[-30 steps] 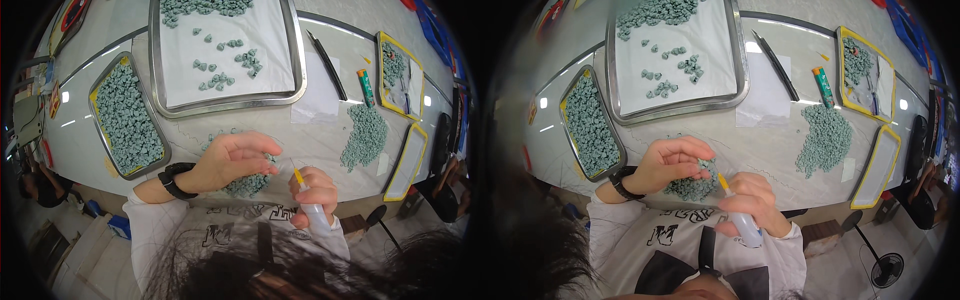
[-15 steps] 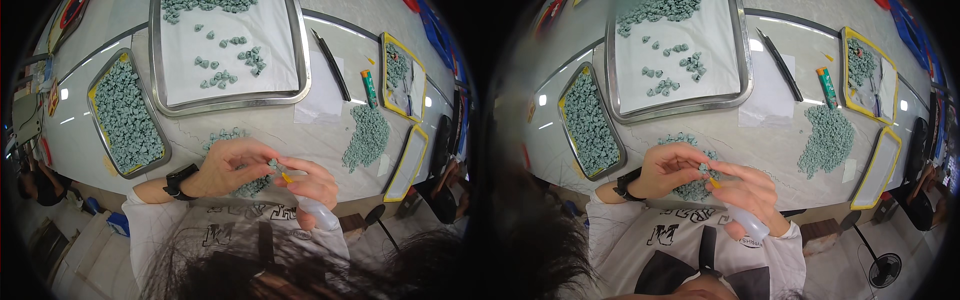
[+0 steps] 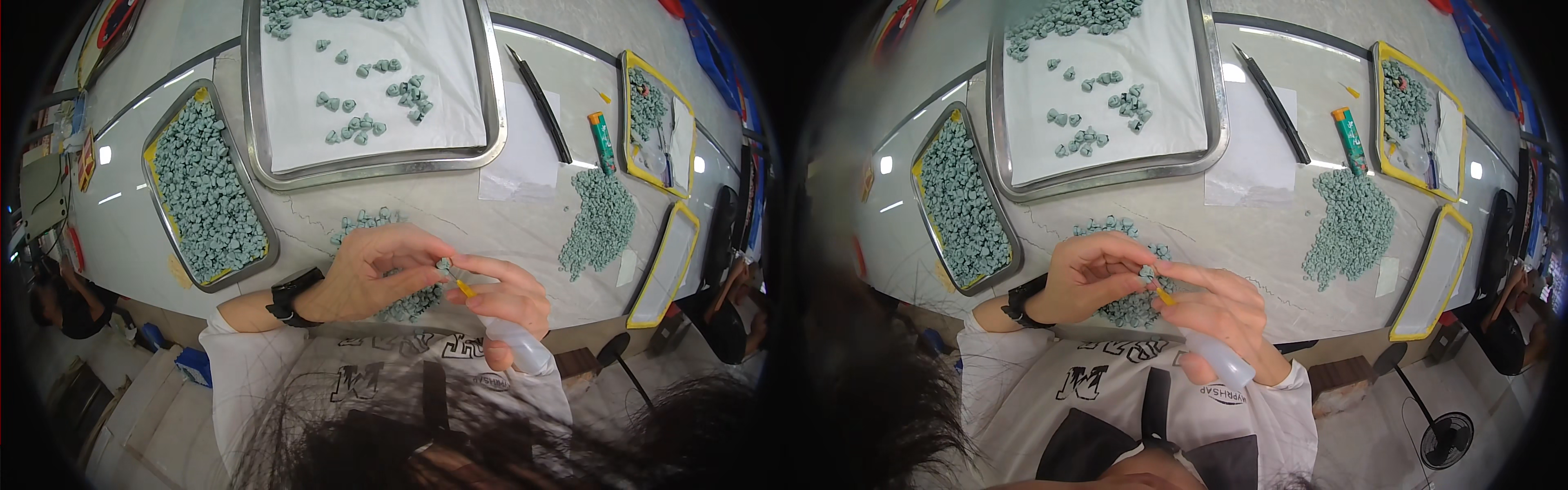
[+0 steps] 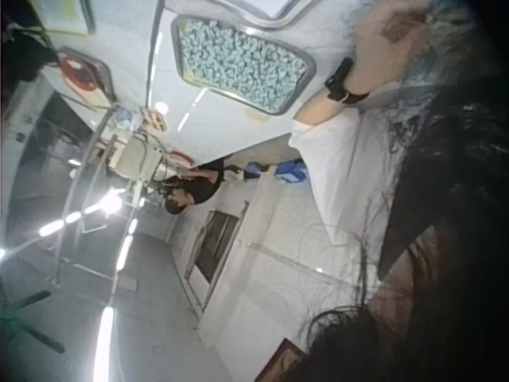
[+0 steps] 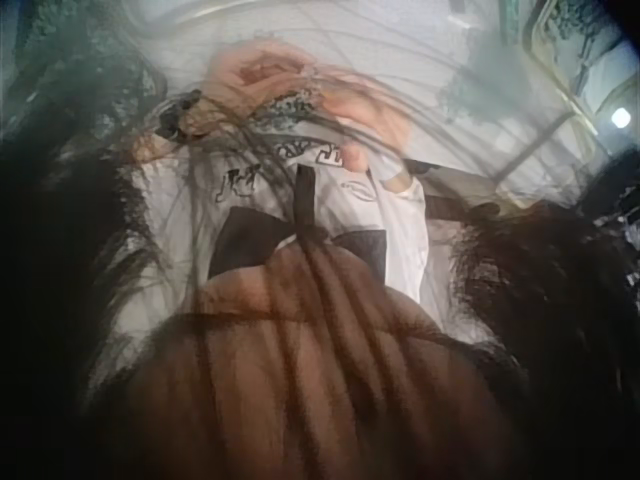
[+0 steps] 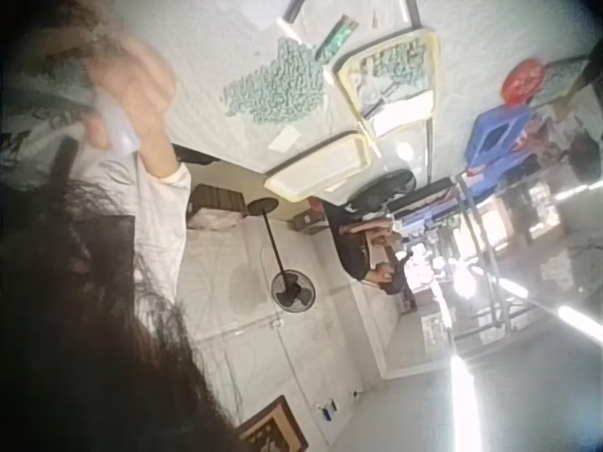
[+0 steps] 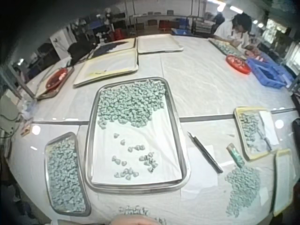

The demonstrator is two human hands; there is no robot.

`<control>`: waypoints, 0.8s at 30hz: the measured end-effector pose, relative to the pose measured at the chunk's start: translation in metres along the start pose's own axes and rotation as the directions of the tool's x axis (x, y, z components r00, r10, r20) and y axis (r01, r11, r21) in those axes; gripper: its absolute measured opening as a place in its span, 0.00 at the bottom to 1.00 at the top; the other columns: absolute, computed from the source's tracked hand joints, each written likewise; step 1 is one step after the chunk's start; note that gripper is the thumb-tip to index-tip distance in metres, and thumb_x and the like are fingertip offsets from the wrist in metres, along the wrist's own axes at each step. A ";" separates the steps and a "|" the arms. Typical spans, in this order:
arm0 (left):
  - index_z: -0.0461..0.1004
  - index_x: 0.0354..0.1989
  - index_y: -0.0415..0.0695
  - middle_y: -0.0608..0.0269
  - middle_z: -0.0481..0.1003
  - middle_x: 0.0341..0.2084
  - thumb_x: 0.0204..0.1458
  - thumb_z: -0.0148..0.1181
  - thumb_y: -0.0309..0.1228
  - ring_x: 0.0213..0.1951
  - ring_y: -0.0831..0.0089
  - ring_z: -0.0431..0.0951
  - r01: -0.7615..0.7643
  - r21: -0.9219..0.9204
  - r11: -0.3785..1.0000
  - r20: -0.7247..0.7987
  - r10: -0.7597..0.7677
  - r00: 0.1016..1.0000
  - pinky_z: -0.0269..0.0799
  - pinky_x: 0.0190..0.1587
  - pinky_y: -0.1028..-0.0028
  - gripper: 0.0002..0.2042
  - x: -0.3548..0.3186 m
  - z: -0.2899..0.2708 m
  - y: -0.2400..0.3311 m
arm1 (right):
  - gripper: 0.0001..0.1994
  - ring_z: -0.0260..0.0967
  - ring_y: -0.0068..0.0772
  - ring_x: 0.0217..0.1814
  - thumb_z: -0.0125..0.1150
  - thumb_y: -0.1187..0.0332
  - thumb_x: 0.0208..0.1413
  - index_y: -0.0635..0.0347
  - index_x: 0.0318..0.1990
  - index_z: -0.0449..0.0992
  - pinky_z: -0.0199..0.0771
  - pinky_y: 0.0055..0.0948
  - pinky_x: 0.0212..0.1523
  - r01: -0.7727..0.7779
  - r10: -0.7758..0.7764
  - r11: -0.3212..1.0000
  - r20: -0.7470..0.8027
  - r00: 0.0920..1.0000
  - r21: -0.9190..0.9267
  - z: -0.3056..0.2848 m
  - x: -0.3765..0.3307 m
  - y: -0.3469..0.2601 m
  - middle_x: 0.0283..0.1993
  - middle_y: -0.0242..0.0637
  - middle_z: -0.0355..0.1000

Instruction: The person assembles small parts by applying glue to them with a glue bottle and pressing the components together by hand.

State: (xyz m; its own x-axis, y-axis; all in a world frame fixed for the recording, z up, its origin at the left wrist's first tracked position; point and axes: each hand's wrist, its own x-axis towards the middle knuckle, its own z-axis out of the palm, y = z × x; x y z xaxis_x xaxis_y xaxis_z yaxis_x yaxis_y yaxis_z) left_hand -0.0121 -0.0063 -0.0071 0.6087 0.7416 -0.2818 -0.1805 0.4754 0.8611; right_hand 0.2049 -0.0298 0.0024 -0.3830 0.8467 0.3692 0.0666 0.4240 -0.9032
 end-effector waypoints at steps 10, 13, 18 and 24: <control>0.68 0.50 0.32 0.52 0.70 0.45 0.53 0.52 0.13 0.46 0.68 0.76 0.011 -0.013 1.000 0.000 -0.011 1.000 0.74 0.49 0.73 0.15 -0.001 0.000 -0.002 | 0.18 0.75 0.55 0.43 0.45 0.53 0.61 0.62 0.38 0.69 0.75 0.37 0.30 0.005 -0.006 1.000 -0.082 0.997 -0.019 0.005 0.000 0.002 0.27 0.44 0.76; 0.68 0.50 0.32 0.54 0.70 0.44 0.53 0.52 0.13 0.45 0.69 0.76 0.036 -0.038 0.999 -0.008 -0.036 0.999 0.74 0.49 0.74 0.15 -0.002 0.000 0.000 | 0.17 0.76 0.51 0.42 0.47 0.55 0.60 0.62 0.35 0.71 0.74 0.32 0.26 0.041 -0.043 0.999 -0.128 0.991 -0.014 0.006 0.000 0.004 0.27 0.39 0.76; 0.68 0.50 0.31 0.55 0.71 0.41 0.52 0.53 0.12 0.44 0.73 0.76 0.000 0.059 0.998 -0.006 0.000 1.000 0.74 0.48 0.75 0.16 -0.001 -0.001 0.001 | 0.19 0.74 0.56 0.45 0.45 0.51 0.61 0.61 0.42 0.68 0.76 0.38 0.33 0.026 -0.025 1.000 -0.024 0.999 0.006 0.000 0.001 0.002 0.28 0.48 0.76; 0.69 0.50 0.32 0.55 0.71 0.42 0.51 0.53 0.12 0.44 0.73 0.75 0.044 0.006 0.999 -0.026 -0.044 0.999 0.73 0.48 0.76 0.16 0.000 0.000 -0.003 | 0.19 0.74 0.54 0.44 0.45 0.53 0.62 0.61 0.42 0.68 0.75 0.37 0.34 -0.003 0.003 1.000 -0.002 1.000 -0.019 -0.001 0.002 0.002 0.29 0.49 0.76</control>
State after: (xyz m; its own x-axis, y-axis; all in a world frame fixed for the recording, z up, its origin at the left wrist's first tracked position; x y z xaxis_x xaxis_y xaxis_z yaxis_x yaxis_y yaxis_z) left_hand -0.0115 -0.0076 -0.0096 0.5961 0.7320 -0.3300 -0.1487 0.5045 0.8505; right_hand 0.2053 -0.0271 0.0012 -0.3813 0.8484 0.3673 0.0854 0.4279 -0.8998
